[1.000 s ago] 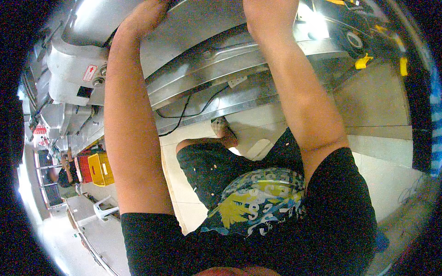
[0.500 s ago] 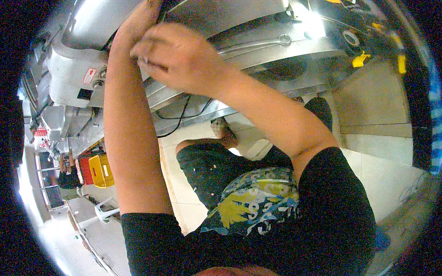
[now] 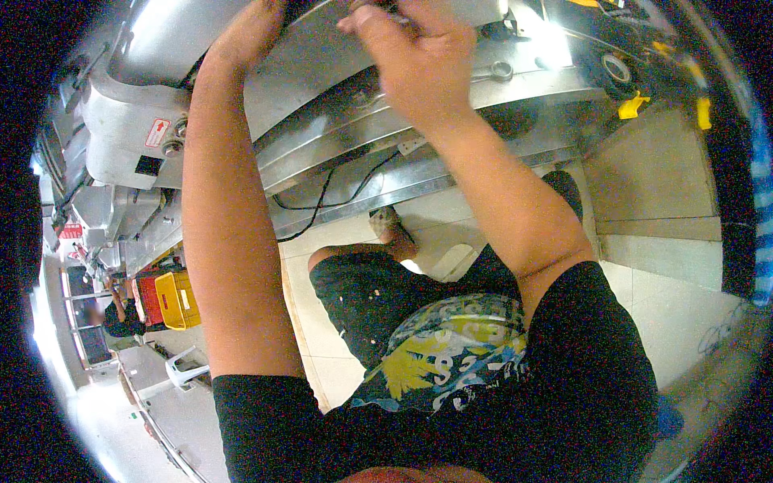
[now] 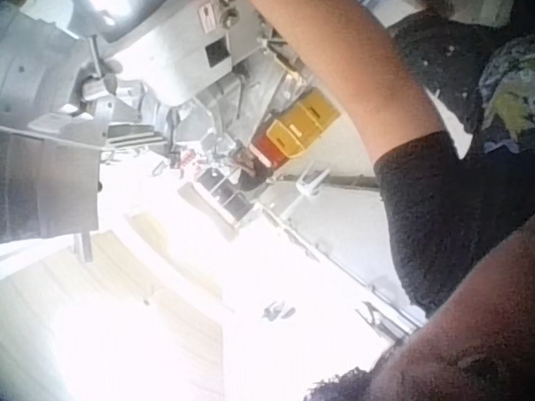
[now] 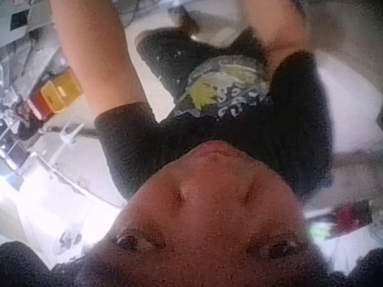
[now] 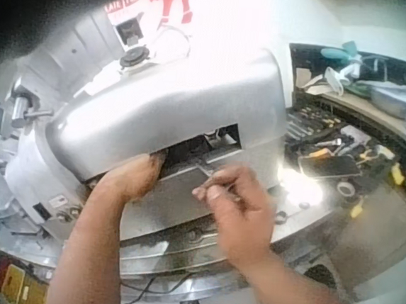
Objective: The person uses a wrench to tighten bolts on a large metal machine part. They repeatedly adjust the wrench and reposition their hands to secure different bolts on the curved metal surface.
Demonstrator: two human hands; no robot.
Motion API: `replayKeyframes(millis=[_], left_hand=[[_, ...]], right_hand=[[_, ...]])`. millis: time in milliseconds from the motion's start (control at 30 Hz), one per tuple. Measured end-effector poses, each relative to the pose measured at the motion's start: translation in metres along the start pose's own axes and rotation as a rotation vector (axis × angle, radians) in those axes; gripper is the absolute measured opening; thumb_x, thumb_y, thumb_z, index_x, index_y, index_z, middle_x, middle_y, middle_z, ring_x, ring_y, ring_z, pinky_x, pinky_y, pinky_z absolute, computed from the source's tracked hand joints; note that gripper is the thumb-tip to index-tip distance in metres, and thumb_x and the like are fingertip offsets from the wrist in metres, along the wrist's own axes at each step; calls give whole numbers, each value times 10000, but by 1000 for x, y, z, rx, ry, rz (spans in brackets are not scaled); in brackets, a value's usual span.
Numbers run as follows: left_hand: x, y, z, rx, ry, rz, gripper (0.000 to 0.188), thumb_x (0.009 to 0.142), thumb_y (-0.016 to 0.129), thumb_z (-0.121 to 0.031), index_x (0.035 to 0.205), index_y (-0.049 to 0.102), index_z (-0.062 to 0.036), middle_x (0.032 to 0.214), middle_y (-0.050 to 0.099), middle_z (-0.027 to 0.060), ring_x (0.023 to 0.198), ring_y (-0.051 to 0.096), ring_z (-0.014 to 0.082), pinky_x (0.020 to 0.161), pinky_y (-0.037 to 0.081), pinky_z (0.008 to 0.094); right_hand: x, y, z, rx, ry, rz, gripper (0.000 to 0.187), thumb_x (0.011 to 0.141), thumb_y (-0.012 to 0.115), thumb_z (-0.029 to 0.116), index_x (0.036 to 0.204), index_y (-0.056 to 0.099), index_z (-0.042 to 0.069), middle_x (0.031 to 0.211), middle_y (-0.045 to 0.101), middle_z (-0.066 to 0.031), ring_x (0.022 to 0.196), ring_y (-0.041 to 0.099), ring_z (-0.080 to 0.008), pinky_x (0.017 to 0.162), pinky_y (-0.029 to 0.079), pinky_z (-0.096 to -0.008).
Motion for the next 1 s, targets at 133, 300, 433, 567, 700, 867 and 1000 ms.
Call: replayKeyframes(millis=[133, 300, 433, 567, 700, 867, 1000], left_hand=[[-4, -5, -5, -99, -61, -50, 478, 1065, 290, -233, 1340, 555, 54, 1274, 618, 325, 1199, 601, 466, 1061, 449, 488], [-11, -9, -14, -213, -30, -304, 532, 1088, 251, -293, 1369, 546, 48, 1376, 561, 324, 1316, 519, 468, 1143, 380, 470], [-19, -16, -21, -197, -67, -191, 539, 1092, 242, -300, 1390, 534, 41, 1405, 548, 312, 1339, 503, 467, 1158, 369, 462], [-7, -5, -2, -132, -95, -38, 521, 1086, 270, -293, 1369, 550, 44, 1393, 560, 309, 1323, 520, 463, 1148, 377, 462], [-10, -7, -10, -174, -148, -112, 478, 1069, 315, -257, 1314, 596, 41, 1359, 580, 320, 1293, 549, 454, 1125, 398, 470], [-12, -14, -14, -71, -113, 33, 417, 1041, 365, -224, 1207, 642, 40, 1232, 648, 316, 1168, 632, 448, 1032, 462, 493], [-7, -7, -4, -19, -11, -18, 352, 1005, 412, -188, 1122, 657, 36, 1112, 685, 314, 1074, 675, 448, 953, 497, 513]], right_hand=[[21, -12, 2, 381, 184, -102, 251, 935, 540, 10, 1185, 551, 26, 975, 601, -79, 864, 621, -218, 851, 540, -391], [43, -24, 9, 447, 199, -75, 351, 936, 505, 28, 1287, 518, 51, 974, 598, -72, 833, 603, -195, 806, 539, -368], [65, -32, 16, 364, 284, -122, 400, 932, 495, 31, 1331, 511, 48, 965, 607, -77, 790, 596, -174, 762, 550, -355], [72, -33, 23, 196, 293, -99, 379, 950, 504, 41, 1327, 539, 25, 969, 617, -84, 761, 597, -158, 708, 560, -331], [61, -20, 22, 19, 213, -117, 324, 998, 497, 38, 1312, 564, 1, 969, 620, -85, 783, 613, -149, 687, 570, -307], [56, -14, 23, 91, 278, -228, 319, 1021, 490, 44, 1334, 539, 4, 957, 621, -88, 764, 623, -152, 691, 581, -306], [61, -21, 12, 209, 216, -221, 319, 1018, 484, 48, 1332, 532, 15, 946, 624, -82, 730, 617, -155, 688, 577, -314]])
Point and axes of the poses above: each hand's wrist, its own x-axis towards the middle knuckle, its own y-axis out of the palm, z = x × y, the point moved 2 cm from there along x, towards the middle knuckle
